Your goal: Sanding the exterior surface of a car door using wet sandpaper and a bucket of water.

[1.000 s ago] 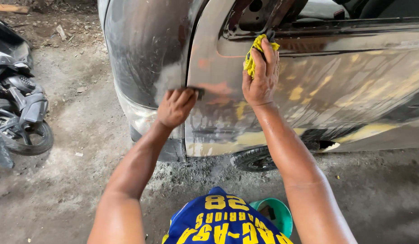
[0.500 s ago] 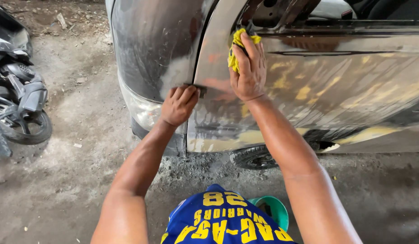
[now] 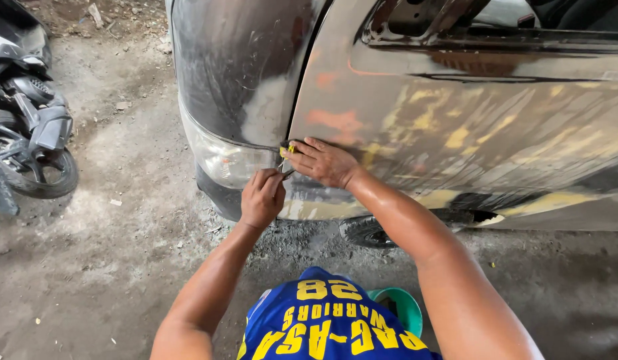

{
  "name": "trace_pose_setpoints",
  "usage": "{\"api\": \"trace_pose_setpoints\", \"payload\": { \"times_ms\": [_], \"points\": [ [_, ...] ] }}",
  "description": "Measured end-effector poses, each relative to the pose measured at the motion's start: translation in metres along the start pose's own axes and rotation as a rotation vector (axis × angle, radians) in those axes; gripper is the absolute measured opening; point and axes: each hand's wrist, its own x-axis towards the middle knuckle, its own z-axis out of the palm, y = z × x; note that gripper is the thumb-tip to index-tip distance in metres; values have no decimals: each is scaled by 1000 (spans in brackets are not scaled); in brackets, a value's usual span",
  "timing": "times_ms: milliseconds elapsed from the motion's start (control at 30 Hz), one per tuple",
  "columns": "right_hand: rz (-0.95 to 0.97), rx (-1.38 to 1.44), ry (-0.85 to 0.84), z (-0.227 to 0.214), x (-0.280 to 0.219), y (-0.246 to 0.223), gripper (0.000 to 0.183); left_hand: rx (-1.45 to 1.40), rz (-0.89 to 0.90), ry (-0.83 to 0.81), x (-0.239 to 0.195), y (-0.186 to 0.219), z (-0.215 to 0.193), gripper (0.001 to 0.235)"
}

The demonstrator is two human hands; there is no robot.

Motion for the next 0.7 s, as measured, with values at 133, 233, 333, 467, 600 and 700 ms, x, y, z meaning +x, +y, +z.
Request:
{"api": "trace_pose_setpoints", "payload": {
  "times_ms": [133, 233, 333, 467, 600, 700],
  "points": [
    [-9, 1, 19, -7, -6, 9, 41, 35, 48, 128, 38, 5, -8, 26],
    [257, -118, 229, -16, -30, 49, 34, 62, 170, 241, 102, 25, -15, 31],
    [461, -127, 578, -101, -31, 85, 37, 79, 323, 329, 159, 52, -26, 34],
    [492, -119, 650, -112, -43, 97, 36, 234, 383, 354, 172, 55, -6, 24],
    [438, -99, 701, -107, -41, 105, 35, 303, 233, 373, 115, 29, 36, 14],
    [444, -87, 732, -99, -41, 100, 36, 271, 142, 378, 80, 15, 60, 14]
  ]
}}
